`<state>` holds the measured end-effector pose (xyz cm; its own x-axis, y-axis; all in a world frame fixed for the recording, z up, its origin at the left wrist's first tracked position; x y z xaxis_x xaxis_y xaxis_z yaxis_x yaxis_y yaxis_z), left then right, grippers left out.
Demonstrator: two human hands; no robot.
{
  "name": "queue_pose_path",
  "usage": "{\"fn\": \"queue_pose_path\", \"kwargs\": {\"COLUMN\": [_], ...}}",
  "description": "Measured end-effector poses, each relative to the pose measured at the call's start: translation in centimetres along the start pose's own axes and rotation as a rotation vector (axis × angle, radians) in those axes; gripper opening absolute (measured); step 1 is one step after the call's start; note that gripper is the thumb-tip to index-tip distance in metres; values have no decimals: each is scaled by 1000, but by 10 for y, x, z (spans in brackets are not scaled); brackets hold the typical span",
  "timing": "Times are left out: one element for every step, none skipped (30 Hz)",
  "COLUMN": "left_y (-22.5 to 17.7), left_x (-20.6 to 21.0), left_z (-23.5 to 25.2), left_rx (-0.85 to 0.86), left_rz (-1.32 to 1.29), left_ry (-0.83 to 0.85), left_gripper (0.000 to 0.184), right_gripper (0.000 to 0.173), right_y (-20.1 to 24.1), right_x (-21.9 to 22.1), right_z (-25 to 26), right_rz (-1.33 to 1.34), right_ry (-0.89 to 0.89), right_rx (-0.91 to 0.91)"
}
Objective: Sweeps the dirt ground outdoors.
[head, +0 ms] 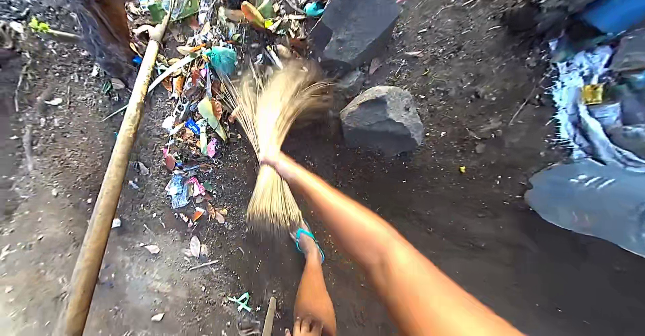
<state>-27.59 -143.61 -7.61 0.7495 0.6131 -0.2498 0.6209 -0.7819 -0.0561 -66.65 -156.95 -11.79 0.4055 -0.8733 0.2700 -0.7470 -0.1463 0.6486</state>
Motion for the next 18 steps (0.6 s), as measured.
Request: {"fn": "queue_pose_path", "kwargs": {"left_y": [1,3,4,4,2,2,1,1,0,1,1,-1,-2,-2,-1,0,2,0], "left_x": [3,4,4,4,3,0,-2,-5,-7,-10,-12,-14,-16,-17,-18,-19,-18,-16], "left_z": [-1,0,0,0,1,0,0,0,0,0,0,1,1,1,0,-1,-1,0], "left_rx": [-4,-8,-15,-17,-15,-12,-14,-17,-23,-29,-29,-24,-17,-14,-17,-22,-26,-25], "left_rz": [-8,-10,-20,-30,-33,-32,-36,-51,-68,-86,-98,-102,-102,-109,-123,-127,-128,-126], "left_ry": [9,22,32,37,39,42,44,42,33,31,27,27,29,28,29,29,33,35], "left_gripper": [68,68,68,69,69,69,69,69,69,69,68,68,68,68,67,67,67,67], "right_gripper": [46,48,52,61,73,84,93,98,98,97,96,99,103,106,107,107,107,109], "right_y": [12,21,26,31,28,16,-4,-25,-42,-58,-72,-87,-102,-114,-119,-115,-102,-78], "right_x": [4,2,-3,-12,-25,-39,-54,-65,-72,-78,-85,-95,-110,-127,-146,-164,-179,-190], "right_z": [24,45,53,41,21,-7,-36,-71,-112,-152,-189,-217,-234,-237,-228,-206,-176,-140], "right_rz": [3,17,32,-1,-58,-141,-219,-290,-338,-355,-362,-371,-393,-433,-487,-541,-584,-616], "right_ry": [-2,-25,-45,-49,-41,-34,-10,35,91,155,206,236,243,232,177,85,-28,-123], "right_rx": [-6,-48,-92,-87,-73,-49,-29,14,102,214,339,463,554,595,585,527,449,379]}}
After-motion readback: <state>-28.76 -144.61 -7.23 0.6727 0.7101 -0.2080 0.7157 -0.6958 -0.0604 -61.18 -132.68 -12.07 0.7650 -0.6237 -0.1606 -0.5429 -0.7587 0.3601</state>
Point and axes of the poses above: each hand's wrist, its own z-axis towards the middle knuckle, its own x-axis out of the palm, y = z × x, the point moved 6 cm from there along z, towards the middle knuckle, and after that the axes turned 7 degrees about -y, right-handed, at the moved point
